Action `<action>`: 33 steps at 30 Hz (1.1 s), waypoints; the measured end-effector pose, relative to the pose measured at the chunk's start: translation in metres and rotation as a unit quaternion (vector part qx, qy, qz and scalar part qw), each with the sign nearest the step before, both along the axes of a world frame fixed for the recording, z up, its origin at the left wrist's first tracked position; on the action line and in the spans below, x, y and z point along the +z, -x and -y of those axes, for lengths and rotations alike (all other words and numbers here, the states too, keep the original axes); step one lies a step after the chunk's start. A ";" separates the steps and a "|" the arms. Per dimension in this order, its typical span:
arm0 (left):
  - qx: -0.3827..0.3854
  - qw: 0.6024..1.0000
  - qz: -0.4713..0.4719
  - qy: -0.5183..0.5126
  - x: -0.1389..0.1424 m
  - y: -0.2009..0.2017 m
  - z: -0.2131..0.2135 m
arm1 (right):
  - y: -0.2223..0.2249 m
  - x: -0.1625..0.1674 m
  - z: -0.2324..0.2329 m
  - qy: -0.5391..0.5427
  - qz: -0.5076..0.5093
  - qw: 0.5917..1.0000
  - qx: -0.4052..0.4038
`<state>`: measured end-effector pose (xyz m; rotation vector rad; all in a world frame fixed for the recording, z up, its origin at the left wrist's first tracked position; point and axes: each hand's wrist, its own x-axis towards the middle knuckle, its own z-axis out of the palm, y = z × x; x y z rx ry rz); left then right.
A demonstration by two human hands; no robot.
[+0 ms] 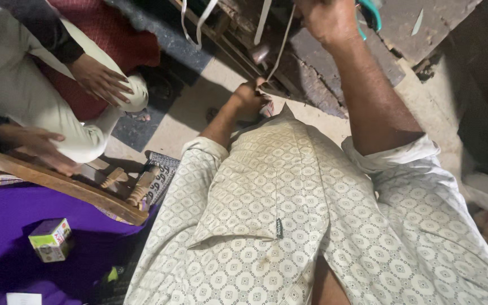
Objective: The person secures white insulating tape around copper windings on a motor stator using a hammer to press the tape into place. They repeatedly wrap, tuck, and hammer the tape along the stator slots while another person sits nearby.
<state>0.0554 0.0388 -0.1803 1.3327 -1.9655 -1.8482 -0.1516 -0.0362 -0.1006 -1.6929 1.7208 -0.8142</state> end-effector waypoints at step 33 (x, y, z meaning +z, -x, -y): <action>0.147 0.940 -0.090 0.293 0.062 0.050 0.009 | -0.002 0.021 -0.009 -0.100 0.431 0.895 -0.065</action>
